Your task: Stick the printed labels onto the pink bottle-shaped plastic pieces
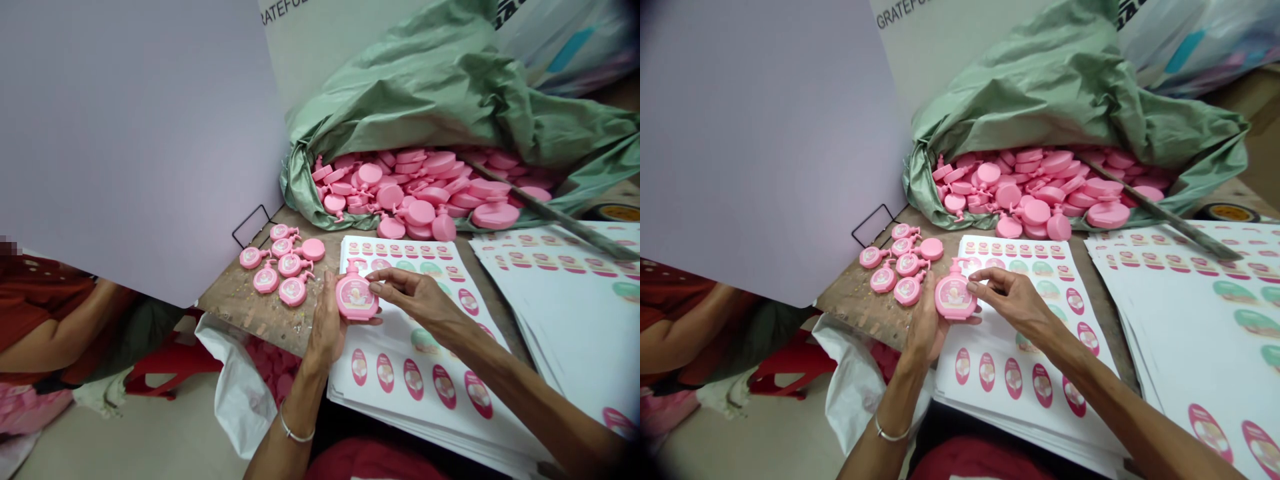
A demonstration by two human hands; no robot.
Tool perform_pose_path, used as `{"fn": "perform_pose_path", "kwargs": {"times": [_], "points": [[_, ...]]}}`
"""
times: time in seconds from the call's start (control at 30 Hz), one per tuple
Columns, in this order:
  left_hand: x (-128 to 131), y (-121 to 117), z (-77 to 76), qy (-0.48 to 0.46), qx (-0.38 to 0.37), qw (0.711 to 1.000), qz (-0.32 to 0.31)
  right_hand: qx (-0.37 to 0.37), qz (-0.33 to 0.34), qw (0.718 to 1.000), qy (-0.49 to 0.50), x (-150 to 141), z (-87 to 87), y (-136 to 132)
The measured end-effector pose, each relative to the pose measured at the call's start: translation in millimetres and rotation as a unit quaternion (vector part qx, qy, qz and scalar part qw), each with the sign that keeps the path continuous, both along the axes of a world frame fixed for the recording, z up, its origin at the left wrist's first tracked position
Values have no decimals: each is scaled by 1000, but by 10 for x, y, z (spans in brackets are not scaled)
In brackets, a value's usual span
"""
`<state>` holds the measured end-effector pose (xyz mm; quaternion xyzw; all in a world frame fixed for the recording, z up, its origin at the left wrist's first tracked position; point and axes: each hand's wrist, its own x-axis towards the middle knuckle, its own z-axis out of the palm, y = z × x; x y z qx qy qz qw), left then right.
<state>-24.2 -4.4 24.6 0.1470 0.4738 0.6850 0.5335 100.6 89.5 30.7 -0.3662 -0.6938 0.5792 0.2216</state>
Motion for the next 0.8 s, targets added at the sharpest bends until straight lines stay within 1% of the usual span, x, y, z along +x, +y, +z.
{"fn": "perform_pose_path", "kwargs": {"times": [0.13, 0.4, 0.57, 0.63, 0.7, 0.77, 0.8], "points": [[2, -6, 12, 0, 6, 1000, -5, 5, -6, 1000, 7, -4, 13, -4], [5, -7, -3, 12, -3, 1000, 10, 16, -18, 1000, 13, -11, -16, -6], [10, -22, 14, 21, 7, 1000, 17, 49, -34, 998, 11, -23, -1, -26], [15, -38, 33, 49, 22, 999, -3, 80, -37, 996, -3, -14, 13, -40], [17, -53, 37, 79, 34, 996, -26, 131, -38, 990, -26, 8, 36, -50], [12, -62, 17, 95, 42, 994, -30, 218, -53, 972, -75, 34, 64, -54], [7, -62, 1, 98, 42, 994, -23, 270, -70, 954, -107, 42, 75, -53]]}}
